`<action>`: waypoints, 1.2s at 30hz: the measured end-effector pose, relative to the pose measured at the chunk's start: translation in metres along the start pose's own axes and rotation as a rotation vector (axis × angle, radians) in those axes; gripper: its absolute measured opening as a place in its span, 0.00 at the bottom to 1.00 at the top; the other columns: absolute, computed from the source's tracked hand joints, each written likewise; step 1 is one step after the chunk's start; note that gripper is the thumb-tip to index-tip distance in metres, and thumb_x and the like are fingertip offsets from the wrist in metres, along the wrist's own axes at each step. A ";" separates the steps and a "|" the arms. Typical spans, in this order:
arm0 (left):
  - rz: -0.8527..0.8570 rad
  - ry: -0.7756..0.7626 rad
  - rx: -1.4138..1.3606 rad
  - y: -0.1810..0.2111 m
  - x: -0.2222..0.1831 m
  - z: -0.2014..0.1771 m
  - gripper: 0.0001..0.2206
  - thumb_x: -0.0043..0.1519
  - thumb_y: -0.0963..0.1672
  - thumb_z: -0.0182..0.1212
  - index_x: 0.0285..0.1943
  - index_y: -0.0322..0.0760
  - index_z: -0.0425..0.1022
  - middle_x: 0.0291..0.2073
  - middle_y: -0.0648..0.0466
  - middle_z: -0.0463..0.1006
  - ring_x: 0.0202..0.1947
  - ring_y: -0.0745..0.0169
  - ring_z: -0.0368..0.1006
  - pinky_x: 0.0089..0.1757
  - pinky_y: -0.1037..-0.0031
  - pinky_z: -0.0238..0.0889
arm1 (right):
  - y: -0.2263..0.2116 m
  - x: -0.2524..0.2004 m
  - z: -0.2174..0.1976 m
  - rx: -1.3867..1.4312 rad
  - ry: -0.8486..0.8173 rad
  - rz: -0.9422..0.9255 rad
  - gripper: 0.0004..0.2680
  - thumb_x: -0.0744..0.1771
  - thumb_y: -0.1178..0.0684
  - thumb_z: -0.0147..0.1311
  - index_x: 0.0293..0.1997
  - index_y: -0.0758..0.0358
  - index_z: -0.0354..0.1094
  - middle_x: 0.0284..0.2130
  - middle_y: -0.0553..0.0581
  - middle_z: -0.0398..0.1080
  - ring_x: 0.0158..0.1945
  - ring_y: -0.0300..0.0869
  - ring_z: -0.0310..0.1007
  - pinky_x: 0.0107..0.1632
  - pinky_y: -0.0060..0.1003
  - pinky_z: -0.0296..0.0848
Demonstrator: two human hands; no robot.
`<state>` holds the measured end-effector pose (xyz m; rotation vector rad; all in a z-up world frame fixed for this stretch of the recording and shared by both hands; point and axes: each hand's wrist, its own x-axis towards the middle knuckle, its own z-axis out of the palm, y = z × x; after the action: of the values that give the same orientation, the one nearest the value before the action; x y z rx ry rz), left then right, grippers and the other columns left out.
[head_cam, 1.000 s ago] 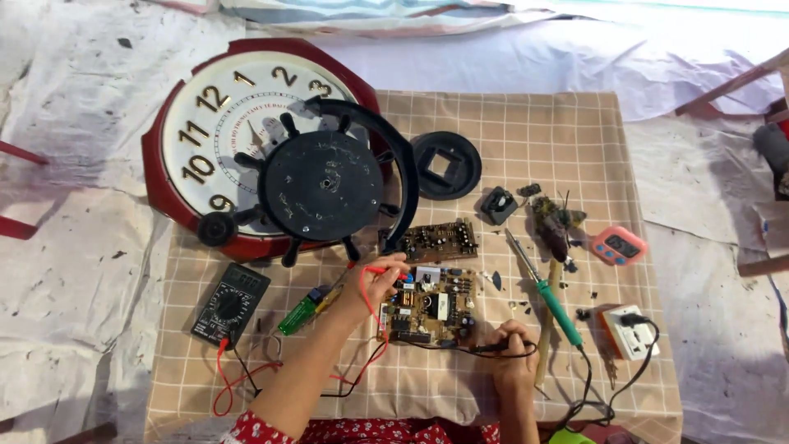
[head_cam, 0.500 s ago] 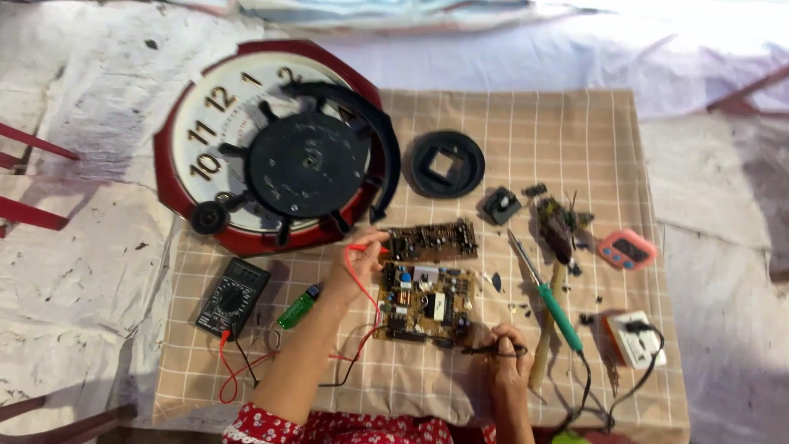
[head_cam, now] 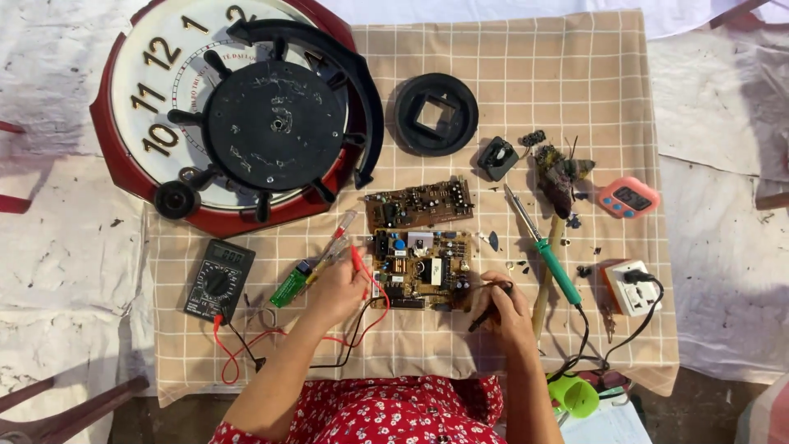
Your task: Soldering electronic components onto a circuit board and performing diagnostic tests using a multimeter.
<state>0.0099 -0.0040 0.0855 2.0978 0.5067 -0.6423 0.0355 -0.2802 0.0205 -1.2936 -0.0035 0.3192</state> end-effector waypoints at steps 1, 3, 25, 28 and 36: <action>0.002 0.000 -0.003 0.012 -0.002 -0.004 0.20 0.54 0.50 0.47 0.55 0.43 0.63 0.26 0.49 0.77 0.32 0.53 0.74 0.36 0.62 0.65 | -0.006 0.002 0.004 -0.003 0.000 -0.001 0.08 0.65 0.58 0.34 0.43 0.71 0.57 0.12 0.62 0.60 0.06 0.38 0.55 0.11 0.28 0.56; 0.002 -0.010 0.017 0.035 -0.007 -0.012 0.23 0.55 0.51 0.45 0.58 0.42 0.61 0.42 0.43 0.73 0.46 0.46 0.66 0.48 0.62 0.59 | -0.017 0.005 0.011 -0.122 -0.035 0.051 0.09 0.64 0.58 0.35 0.43 0.74 0.58 0.11 0.63 0.62 0.07 0.39 0.57 0.11 0.29 0.58; 0.094 0.231 0.294 0.021 0.105 -0.002 0.21 0.55 0.49 0.42 0.54 0.38 0.65 0.38 0.40 0.74 0.41 0.40 0.69 0.42 0.56 0.62 | -0.090 0.053 0.044 -0.860 0.073 0.113 0.14 0.61 0.57 0.42 0.51 0.58 0.62 0.40 0.72 0.66 0.46 0.64 0.62 0.49 0.51 0.61; 0.063 0.218 0.258 0.029 0.096 -0.008 0.21 0.55 0.50 0.42 0.55 0.41 0.65 0.41 0.41 0.73 0.44 0.42 0.68 0.44 0.59 0.61 | -0.064 0.082 0.032 -1.021 0.047 0.205 0.17 0.62 0.51 0.42 0.57 0.55 0.54 0.45 0.73 0.62 0.47 0.66 0.60 0.52 0.55 0.57; 0.293 0.279 0.280 0.034 0.099 -0.001 0.17 0.53 0.48 0.47 0.50 0.45 0.70 0.38 0.46 0.73 0.42 0.43 0.68 0.44 0.61 0.61 | -0.005 0.085 0.012 -0.964 0.055 0.255 0.17 0.63 0.46 0.43 0.58 0.52 0.55 0.49 0.62 0.62 0.54 0.55 0.58 0.56 0.51 0.46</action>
<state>0.1072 -0.0101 0.0473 2.4830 0.2607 -0.2620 0.1157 -0.2498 0.0137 -2.2677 0.0608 0.5315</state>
